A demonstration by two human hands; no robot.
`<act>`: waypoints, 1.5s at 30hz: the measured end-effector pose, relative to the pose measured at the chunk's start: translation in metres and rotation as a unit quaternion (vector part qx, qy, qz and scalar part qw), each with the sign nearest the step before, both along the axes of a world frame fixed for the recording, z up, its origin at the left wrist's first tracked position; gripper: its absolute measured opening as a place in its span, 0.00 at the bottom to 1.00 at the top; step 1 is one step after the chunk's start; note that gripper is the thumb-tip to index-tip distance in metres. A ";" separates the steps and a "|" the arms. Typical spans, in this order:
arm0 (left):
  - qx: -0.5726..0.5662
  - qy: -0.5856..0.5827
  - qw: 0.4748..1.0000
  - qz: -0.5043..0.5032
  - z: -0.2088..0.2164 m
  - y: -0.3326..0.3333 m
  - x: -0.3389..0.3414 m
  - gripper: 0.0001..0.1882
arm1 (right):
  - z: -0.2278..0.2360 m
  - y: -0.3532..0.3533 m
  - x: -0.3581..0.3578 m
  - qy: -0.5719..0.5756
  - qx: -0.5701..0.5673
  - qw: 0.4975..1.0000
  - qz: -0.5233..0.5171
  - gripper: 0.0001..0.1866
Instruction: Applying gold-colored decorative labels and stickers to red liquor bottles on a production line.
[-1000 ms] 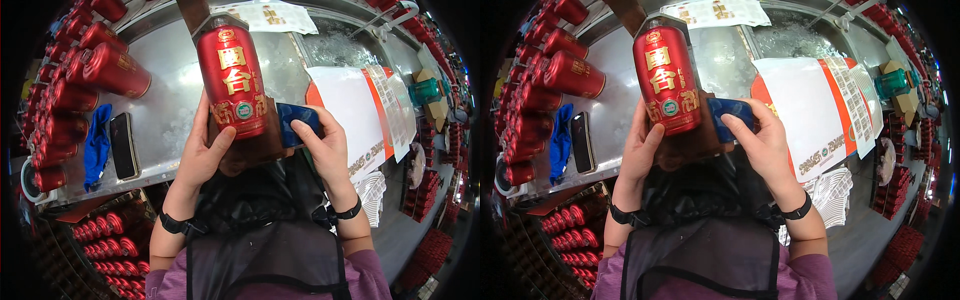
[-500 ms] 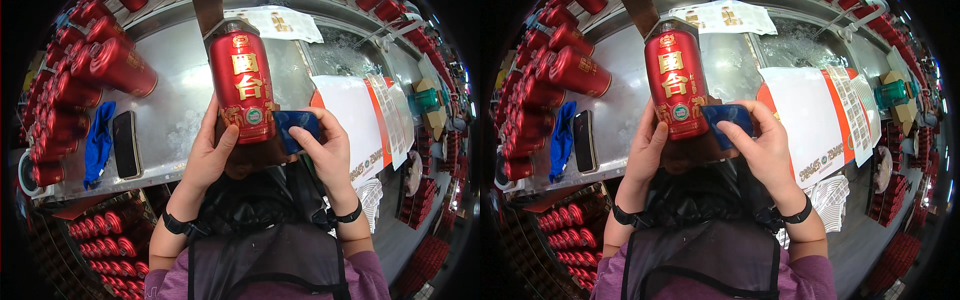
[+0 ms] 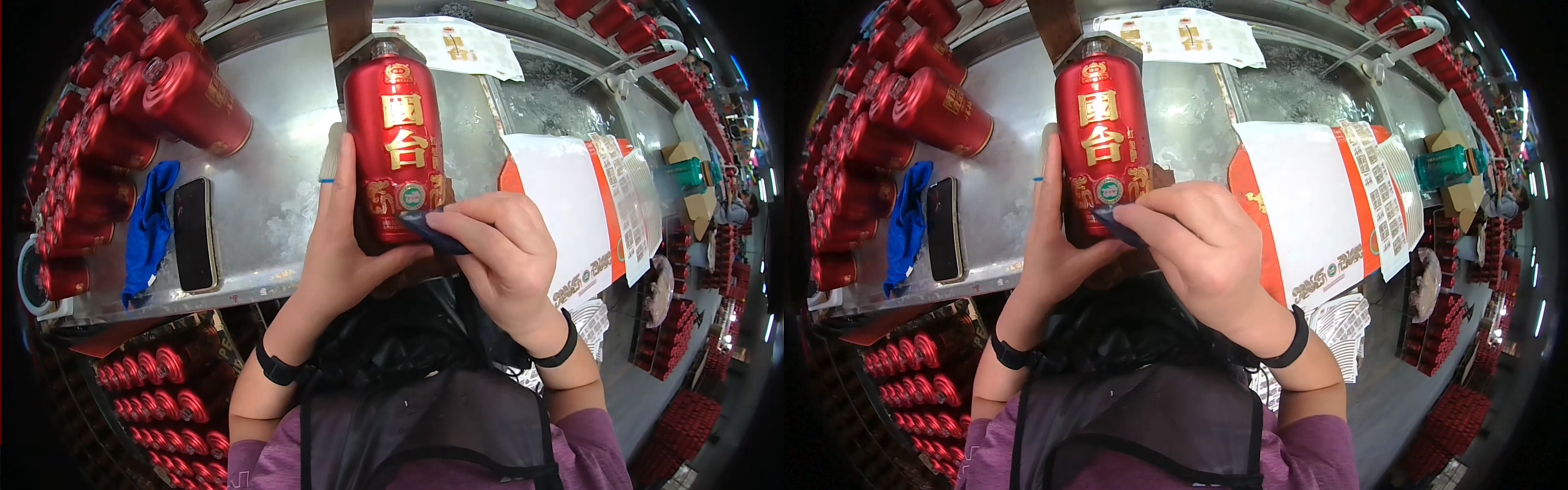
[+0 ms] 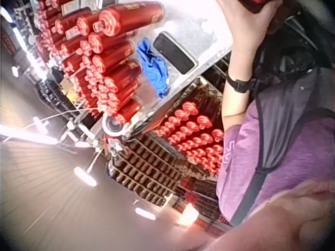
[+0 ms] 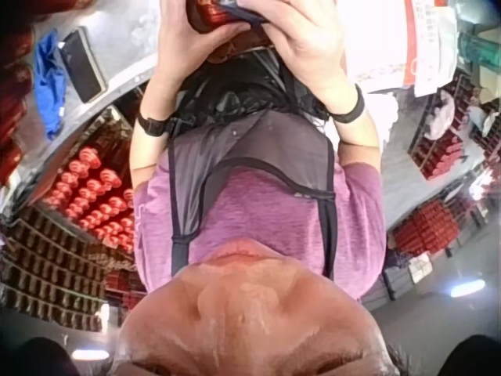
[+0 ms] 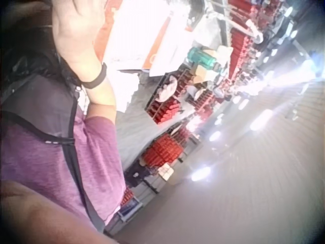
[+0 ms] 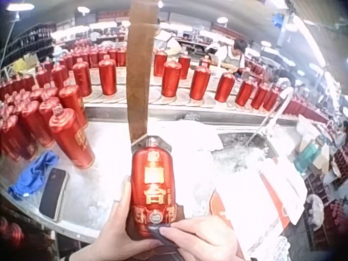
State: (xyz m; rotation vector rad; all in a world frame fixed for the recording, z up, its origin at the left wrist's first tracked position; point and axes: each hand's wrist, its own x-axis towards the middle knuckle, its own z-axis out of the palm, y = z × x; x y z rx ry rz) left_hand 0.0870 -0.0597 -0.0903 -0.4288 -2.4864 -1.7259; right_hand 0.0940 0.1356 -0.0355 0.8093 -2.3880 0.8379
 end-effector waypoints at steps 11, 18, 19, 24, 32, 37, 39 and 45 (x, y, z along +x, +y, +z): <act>-0.049 0.065 0.996 0.047 -0.003 0.004 -0.001 0.65 | 0.008 -0.001 -0.017 0.077 0.092 0.992 0.035 0.18; -0.040 0.054 0.997 0.050 -0.005 0.003 -0.002 0.61 | 0.012 -0.003 -0.015 0.073 0.115 0.989 0.055 0.19; -0.033 0.044 0.997 0.052 -0.005 0.003 -0.003 0.60 | 0.007 -0.005 -0.012 0.070 0.102 0.990 0.073 0.18; -0.060 0.064 0.995 0.044 0.000 0.000 -0.002 0.56 | 0.015 0.005 -0.023 0.085 0.154 0.983 0.045 0.19; -0.174 0.210 0.960 0.062 0.004 0.001 -0.005 0.56 | 0.021 0.000 -0.022 0.072 0.164 0.980 0.085 0.18; -0.046 -0.014 0.998 0.038 -0.011 -0.001 -0.007 0.56 | 0.026 -0.005 -0.023 0.066 0.183 0.977 0.090 0.18; -0.047 0.009 0.998 0.045 -0.016 0.001 -0.010 0.56 | 0.028 -0.006 -0.023 0.069 0.182 0.973 0.123 0.19; -0.122 0.092 0.985 0.076 -0.004 -0.001 -0.006 0.52 | 0.033 -0.002 -0.027 0.053 0.197 0.973 0.112 0.19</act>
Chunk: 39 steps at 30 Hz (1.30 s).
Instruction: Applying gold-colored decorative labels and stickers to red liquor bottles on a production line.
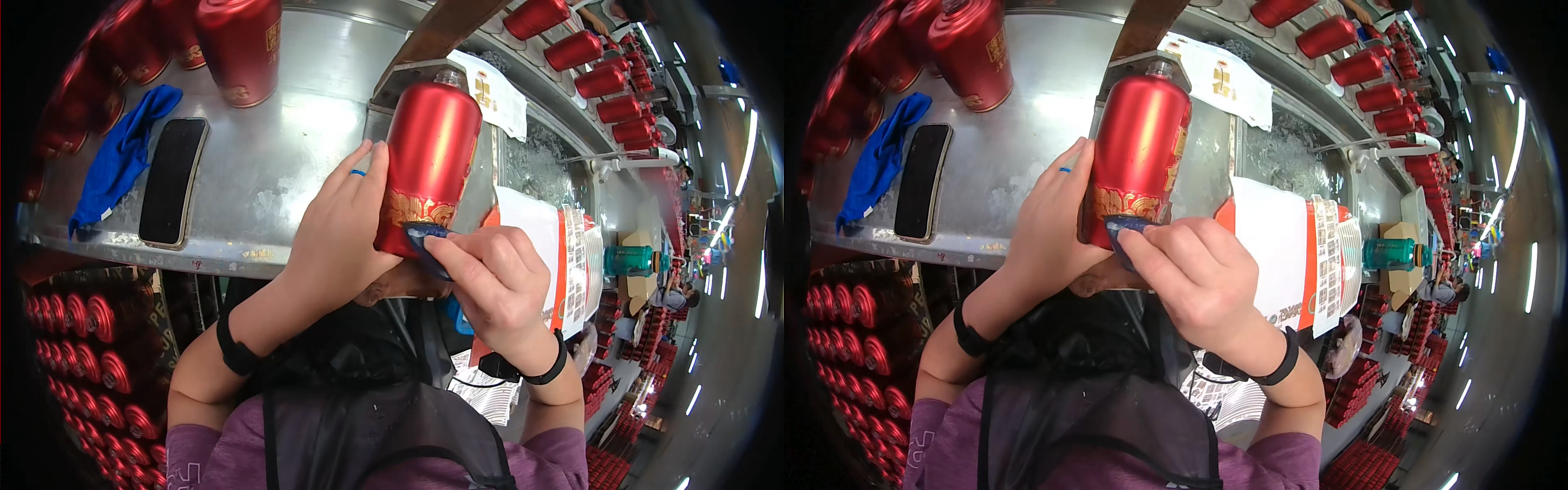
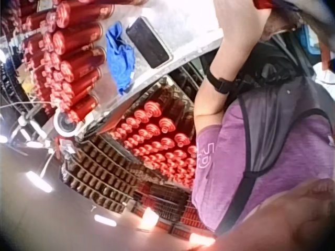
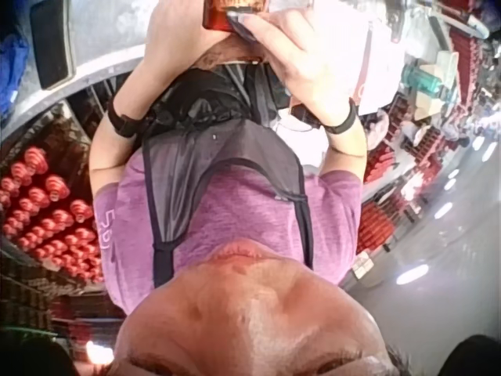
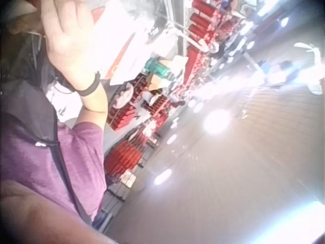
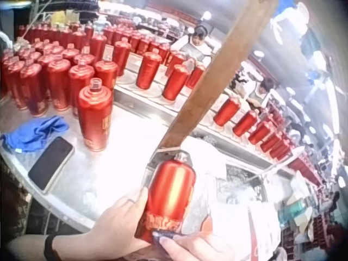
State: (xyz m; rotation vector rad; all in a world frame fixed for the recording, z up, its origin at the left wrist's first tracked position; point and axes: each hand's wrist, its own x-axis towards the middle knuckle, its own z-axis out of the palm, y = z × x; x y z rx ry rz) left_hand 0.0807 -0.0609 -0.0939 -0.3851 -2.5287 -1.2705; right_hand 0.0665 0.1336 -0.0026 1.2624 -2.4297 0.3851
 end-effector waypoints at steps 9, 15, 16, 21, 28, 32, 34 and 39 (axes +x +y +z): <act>-0.004 0.017 1.000 0.008 -0.004 0.000 0.005 0.50 | 0.006 -0.007 -0.003 -0.025 0.025 0.999 0.023 0.20; 0.060 -0.008 0.998 0.008 -0.009 0.006 0.002 0.51 | 0.009 -0.007 0.002 -0.030 0.045 0.998 0.035 0.20; 0.054 -0.008 0.999 0.001 -0.006 0.003 0.003 0.51 | 0.015 -0.001 -0.006 -0.034 0.040 0.998 -0.024 0.20; -0.015 0.026 1.000 0.008 0.009 0.001 0.006 0.47 | 0.005 -0.012 0.009 -0.078 0.027 0.996 0.021 0.20; -0.027 0.009 1.000 0.007 0.009 -0.002 0.005 0.46 | 0.014 -0.014 0.000 -0.090 0.033 0.994 -0.055 0.20; -0.009 0.021 1.000 0.004 0.003 0.000 0.006 0.49 | 0.010 -0.012 0.000 -0.201 -0.001 0.979 -0.018 0.14; -0.021 -0.027 0.999 0.005 -0.003 -0.002 0.007 0.52 | 0.016 -0.002 -0.026 -0.246 -0.025 0.964 -0.102 0.13; 0.060 -0.032 0.998 -0.004 -0.020 0.002 -0.003 0.53 | -0.004 -0.001 -0.014 -0.017 -0.015 0.999 -0.023 0.17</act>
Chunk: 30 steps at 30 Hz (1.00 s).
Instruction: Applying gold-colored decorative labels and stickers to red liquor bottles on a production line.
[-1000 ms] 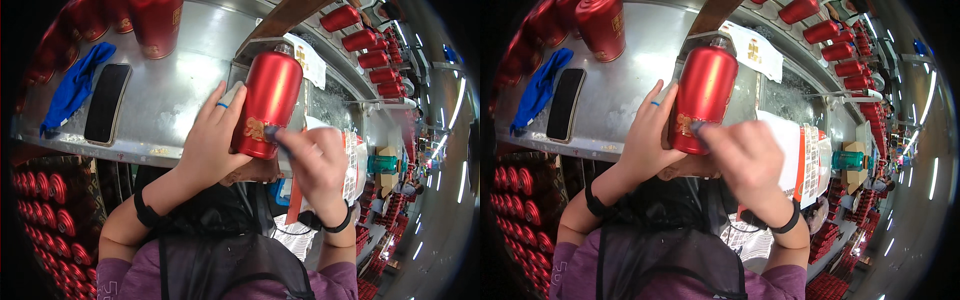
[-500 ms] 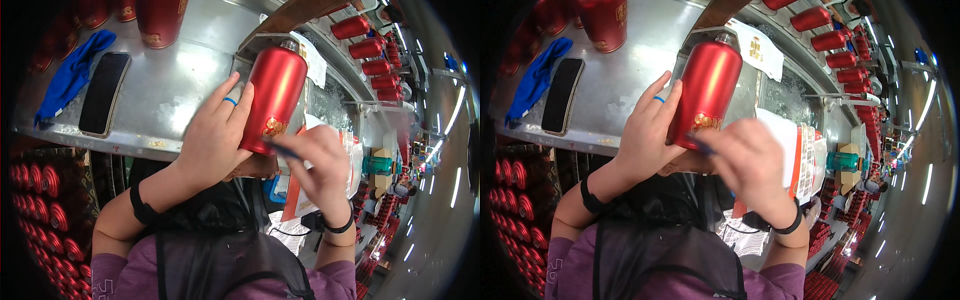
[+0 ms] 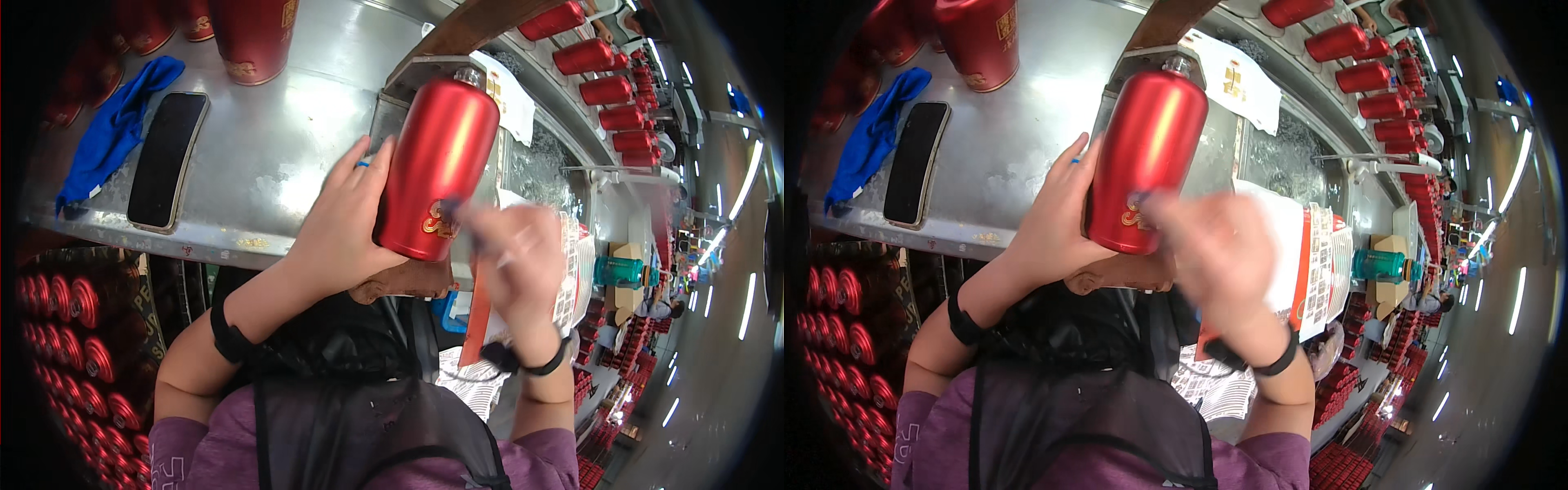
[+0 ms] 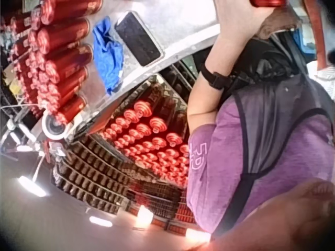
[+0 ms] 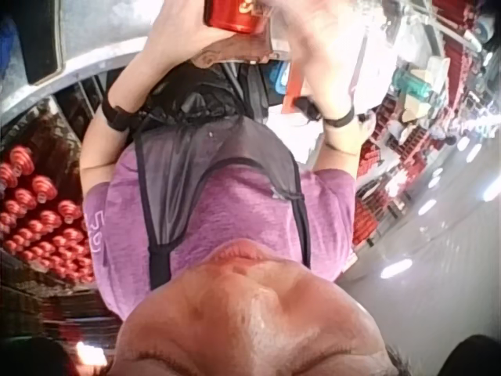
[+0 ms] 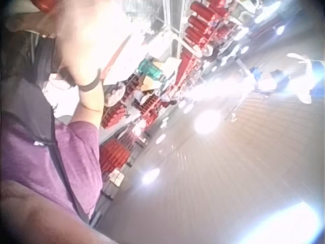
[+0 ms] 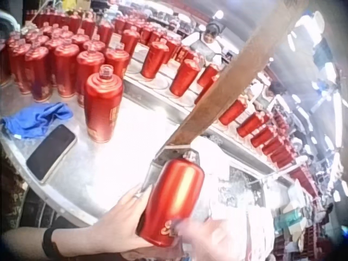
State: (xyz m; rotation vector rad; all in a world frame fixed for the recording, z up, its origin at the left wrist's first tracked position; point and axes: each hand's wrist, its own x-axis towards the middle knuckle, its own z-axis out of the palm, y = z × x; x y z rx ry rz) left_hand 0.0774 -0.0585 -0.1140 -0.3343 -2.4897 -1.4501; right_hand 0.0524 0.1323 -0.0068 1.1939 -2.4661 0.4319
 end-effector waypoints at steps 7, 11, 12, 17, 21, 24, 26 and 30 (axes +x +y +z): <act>-0.057 0.022 0.998 -0.018 0.029 -0.009 0.007 0.51 | 0.017 0.025 0.001 -0.165 -0.088 0.965 -0.185 0.12; -0.105 0.041 0.993 0.024 0.023 -0.009 0.003 0.52 | 0.019 0.003 0.010 -0.260 -0.069 0.963 -0.023 0.13; -0.106 0.039 0.993 0.024 0.015 -0.007 0.002 0.52 | 0.016 -0.005 0.008 -0.269 -0.072 0.960 0.021 0.13; 0.006 0.014 0.997 -0.077 0.010 -0.001 -0.012 0.51 | 0.027 0.017 -0.032 -0.179 -0.091 0.971 -0.126 0.13; -0.103 0.036 0.994 0.016 0.025 -0.004 0.002 0.49 | 0.024 0.007 -0.012 -0.081 -0.018 0.996 -0.035 0.19; -0.132 0.101 0.985 0.056 0.027 -0.003 0.004 0.46 | 0.003 -0.004 0.011 -0.032 0.035 0.998 0.037 0.25; -0.128 0.096 0.986 0.048 0.024 -0.005 0.003 0.47 | -0.002 -0.006 0.029 -0.112 0.015 0.991 0.067 0.23; -0.099 0.054 0.993 0.038 0.022 -0.003 0.004 0.49 | -0.002 0.011 0.032 -0.321 -0.012 0.946 0.055 0.16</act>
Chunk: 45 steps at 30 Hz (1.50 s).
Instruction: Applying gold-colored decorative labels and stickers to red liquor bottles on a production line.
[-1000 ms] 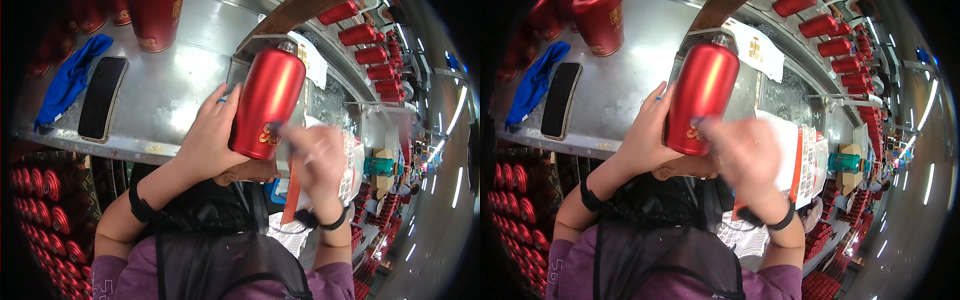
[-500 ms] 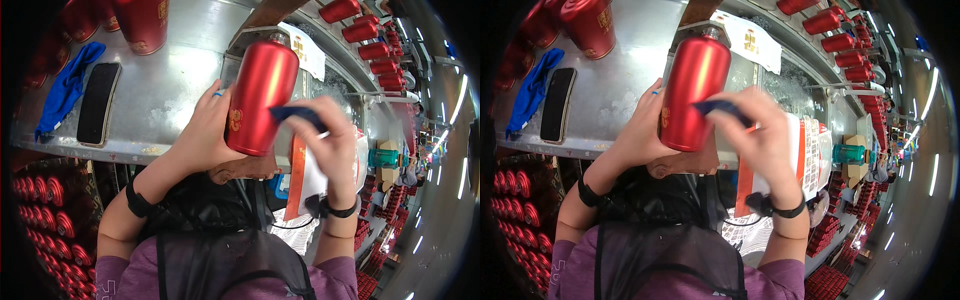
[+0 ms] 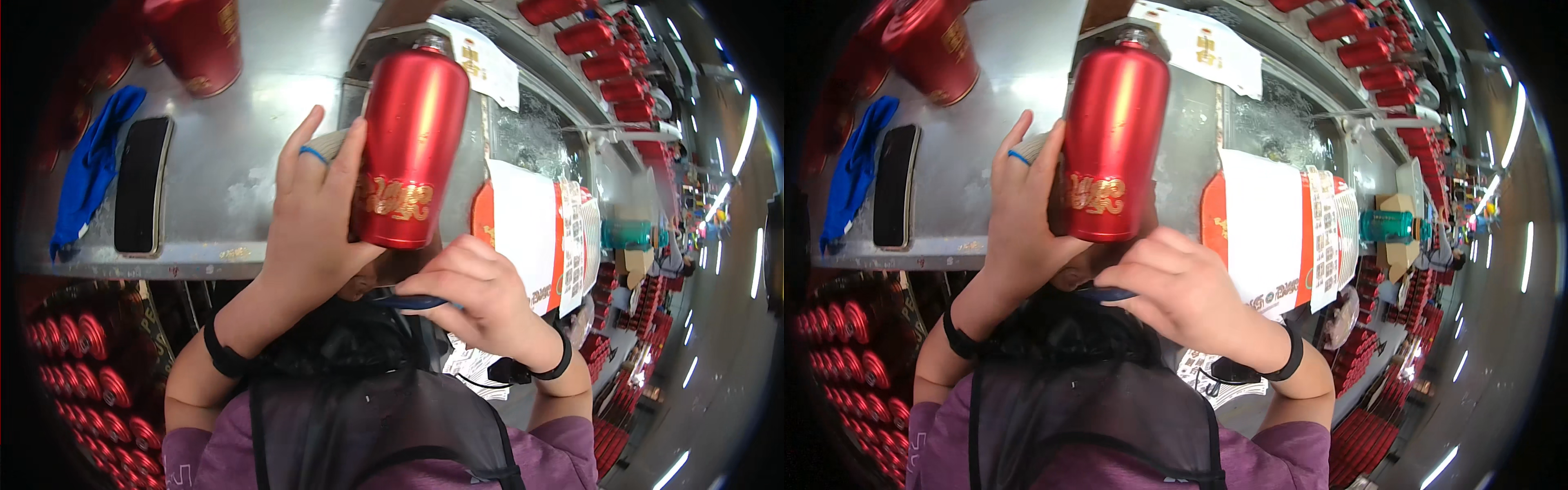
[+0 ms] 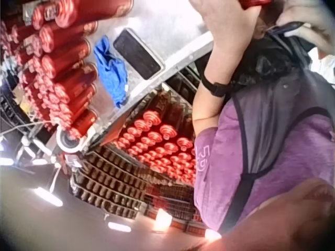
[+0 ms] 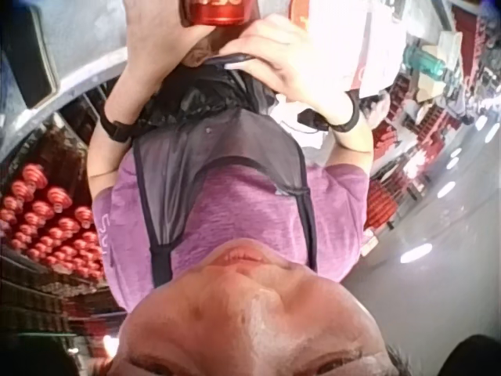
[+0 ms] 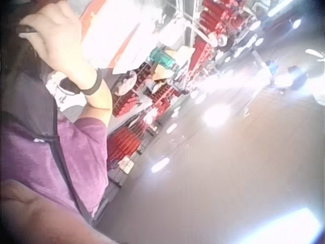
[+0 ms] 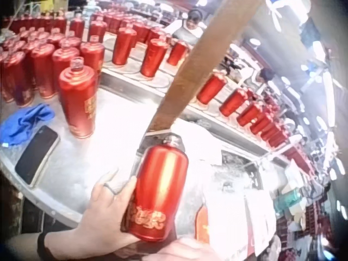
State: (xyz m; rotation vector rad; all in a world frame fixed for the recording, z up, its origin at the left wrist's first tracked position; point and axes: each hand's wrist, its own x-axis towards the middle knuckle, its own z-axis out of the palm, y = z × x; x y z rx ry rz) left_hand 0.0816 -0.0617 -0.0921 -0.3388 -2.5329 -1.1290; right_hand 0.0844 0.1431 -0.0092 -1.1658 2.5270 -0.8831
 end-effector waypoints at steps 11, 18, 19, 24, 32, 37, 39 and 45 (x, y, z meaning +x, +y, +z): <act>-0.015 -0.023 0.999 -0.037 0.010 0.015 0.011 0.57 | 0.006 0.272 0.036 -0.110 -0.292 0.751 -0.582 0.13; 0.006 -0.046 0.999 -0.022 -0.001 0.018 0.011 0.53 | -0.053 0.379 0.125 -0.077 0.087 0.627 -0.771 0.26; -0.011 -0.026 0.999 -0.028 0.000 0.019 0.010 0.52 | -0.063 0.392 0.138 -0.054 0.050 0.619 -0.782 0.26; -0.009 -0.010 1.000 -0.028 -0.009 0.009 0.011 0.48 | -0.093 0.414 0.139 0.025 0.027 0.590 -0.806 0.27; 0.038 -0.073 0.994 -0.065 -0.019 0.006 0.011 0.46 | -0.094 0.409 0.111 -0.133 -0.030 0.606 -0.783 0.23; 0.006 -0.054 0.997 -0.055 -0.011 -0.002 0.010 0.48 | -0.109 0.423 0.124 -0.105 -0.236 0.533 -0.806 0.09; -0.021 -0.017 0.999 -0.033 -0.001 0.001 0.011 0.53 | -0.116 0.432 0.128 -0.054 -0.278 0.522 -0.805 0.05; -0.131 0.064 0.988 -0.057 0.023 0.030 0.000 0.57 | -0.085 0.462 0.140 0.132 -0.181 0.609 -0.761 0.08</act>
